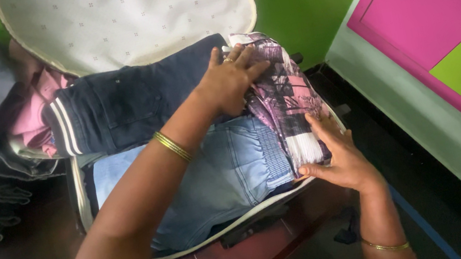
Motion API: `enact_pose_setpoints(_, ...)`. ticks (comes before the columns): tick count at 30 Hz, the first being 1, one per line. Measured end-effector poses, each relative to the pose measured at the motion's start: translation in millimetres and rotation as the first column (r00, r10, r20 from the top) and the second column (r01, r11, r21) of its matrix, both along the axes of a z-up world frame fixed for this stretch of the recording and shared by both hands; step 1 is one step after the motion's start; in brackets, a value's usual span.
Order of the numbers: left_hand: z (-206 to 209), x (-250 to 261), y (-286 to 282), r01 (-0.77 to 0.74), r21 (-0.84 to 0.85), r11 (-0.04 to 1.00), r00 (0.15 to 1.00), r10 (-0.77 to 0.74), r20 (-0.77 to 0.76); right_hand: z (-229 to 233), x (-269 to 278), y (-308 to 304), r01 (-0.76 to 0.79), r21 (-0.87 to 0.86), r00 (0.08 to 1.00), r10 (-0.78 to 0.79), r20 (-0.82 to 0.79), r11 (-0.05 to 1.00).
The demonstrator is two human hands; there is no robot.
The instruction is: The person folds various garments, including jeans and shirts, and places them into an open suitcase. They repeatedly pick up items from a pile on a table, fold them, and arrange them inside the luggage.
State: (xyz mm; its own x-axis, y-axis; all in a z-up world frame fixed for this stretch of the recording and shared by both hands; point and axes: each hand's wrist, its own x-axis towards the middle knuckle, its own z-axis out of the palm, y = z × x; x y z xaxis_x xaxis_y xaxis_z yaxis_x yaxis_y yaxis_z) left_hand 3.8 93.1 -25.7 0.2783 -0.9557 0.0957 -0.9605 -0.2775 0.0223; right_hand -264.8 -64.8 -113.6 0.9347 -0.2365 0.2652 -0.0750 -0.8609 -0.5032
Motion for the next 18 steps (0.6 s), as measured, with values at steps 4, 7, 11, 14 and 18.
enact_pose_setpoints(4, -11.6, 2.5, -11.5, 0.017, -0.136, 0.991, 0.999, -0.022, -0.035, -0.1, -1.3, 3.9, 0.060, 0.089, 0.997, -0.056, -0.048, 0.994)
enact_pose_setpoints(7, -26.6, 3.1, -26.8, 0.050, -0.254, 0.966, 0.994, -0.023, 0.110, -0.6, -1.8, 4.3, 0.062, 0.101, 0.998, -0.058, -0.036, 0.993)
enact_pose_setpoints(11, -33.9, 0.4, -20.6, -0.022, -0.263, 0.965, 0.999, 0.028, 0.019, -3.6, -2.2, 2.7, 0.027, 0.050, 1.000, -0.028, 0.011, 0.998)
enact_pose_setpoints(14, -11.7, -5.2, -10.8, -0.114, -0.041, 0.993, 0.987, 0.109, -0.119, -6.4, -1.8, 0.3, 0.036, 0.021, 0.999, -0.036, -0.002, 0.999)
enact_pose_setpoints(18, 16.1, -6.1, -7.8, -0.148, 0.129, 0.981, 0.966, 0.172, -0.194, -7.7, -0.4, 0.4, 0.067, 0.029, 0.996, -0.066, -0.053, 0.997)
